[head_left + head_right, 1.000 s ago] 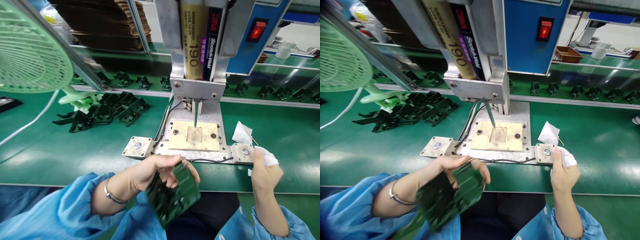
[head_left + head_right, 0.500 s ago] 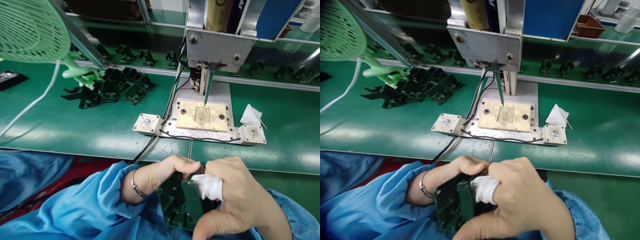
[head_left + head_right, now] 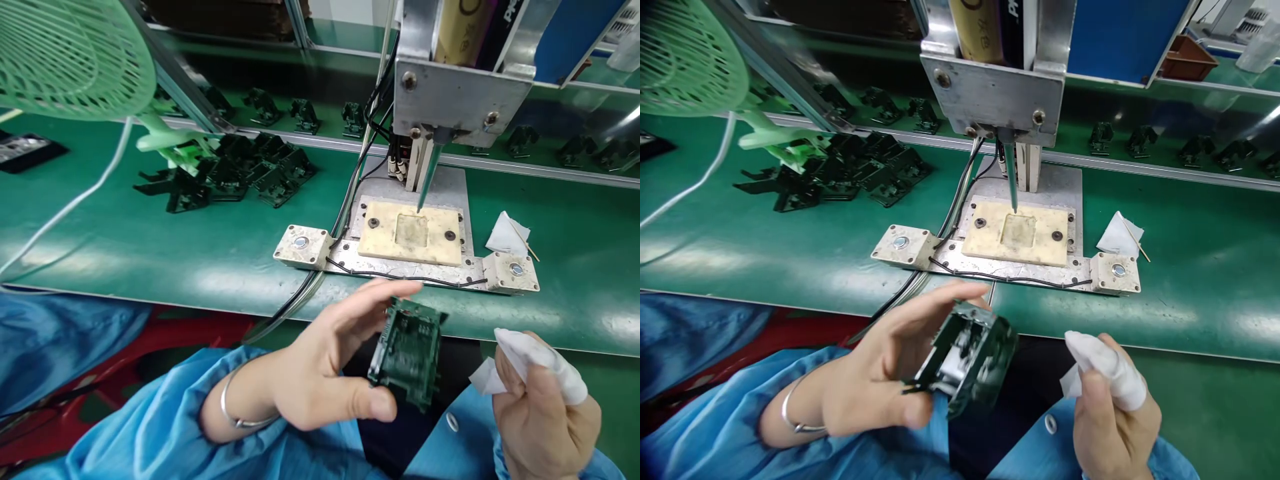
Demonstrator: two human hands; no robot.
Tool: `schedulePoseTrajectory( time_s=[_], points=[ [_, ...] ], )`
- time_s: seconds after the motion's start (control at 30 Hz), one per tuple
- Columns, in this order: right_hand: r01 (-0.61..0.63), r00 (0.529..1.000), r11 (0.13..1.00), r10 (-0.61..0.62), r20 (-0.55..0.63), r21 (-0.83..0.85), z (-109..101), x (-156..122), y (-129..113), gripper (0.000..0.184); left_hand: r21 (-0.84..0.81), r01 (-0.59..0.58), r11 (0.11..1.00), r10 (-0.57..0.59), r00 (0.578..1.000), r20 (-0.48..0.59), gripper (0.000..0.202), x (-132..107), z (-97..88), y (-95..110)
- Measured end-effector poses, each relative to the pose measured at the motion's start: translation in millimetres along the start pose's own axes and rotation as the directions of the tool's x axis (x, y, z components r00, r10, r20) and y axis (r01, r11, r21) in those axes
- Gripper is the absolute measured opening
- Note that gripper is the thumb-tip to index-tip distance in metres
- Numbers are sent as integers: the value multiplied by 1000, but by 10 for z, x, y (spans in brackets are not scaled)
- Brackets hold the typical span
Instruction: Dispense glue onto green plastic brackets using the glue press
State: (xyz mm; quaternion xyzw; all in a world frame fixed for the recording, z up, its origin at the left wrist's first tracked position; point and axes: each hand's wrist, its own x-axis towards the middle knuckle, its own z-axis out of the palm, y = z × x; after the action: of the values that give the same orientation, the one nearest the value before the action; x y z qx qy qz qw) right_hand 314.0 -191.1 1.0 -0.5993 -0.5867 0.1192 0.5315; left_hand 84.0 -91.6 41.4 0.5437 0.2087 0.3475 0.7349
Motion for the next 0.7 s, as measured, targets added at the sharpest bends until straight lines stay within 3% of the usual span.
schedulePoseTrajectory(
  time_s=[0.07, 0.17, 0.23, 0.33, 0.57, 0.7],
  points=[
    [70, 997, 991, -74, -29, -114, 32, -19, -35, 22, 246, -231, 941, 257, 963, -77, 71, -40, 3, -32],
    [230, 961, 962, -200, 194, -149, 135, -19, -192, 6, 430, -338, 837, 390, 920, -38, 73, -67, 11, -102],
    [242, 941, 969, -222, 256, -49, 228, -20, -278, 19, 462, -359, 811, 402, 915, 5, 75, -66, 27, -137],
    [319, 923, 947, -316, 219, 22, 358, -24, -309, 17, 457, -383, 803, 409, 911, 45, 76, -43, 57, -153],
    [437, 885, 874, -376, 275, -212, 485, 31, -281, 16, 474, -366, 801, 418, 908, -5, 70, -16, 65, -157],
    [497, 846, 846, -422, 326, -192, 509, 158, -273, 15, 467, -273, 841, 358, 928, -101, 68, -52, 97, -210]
  ],
)
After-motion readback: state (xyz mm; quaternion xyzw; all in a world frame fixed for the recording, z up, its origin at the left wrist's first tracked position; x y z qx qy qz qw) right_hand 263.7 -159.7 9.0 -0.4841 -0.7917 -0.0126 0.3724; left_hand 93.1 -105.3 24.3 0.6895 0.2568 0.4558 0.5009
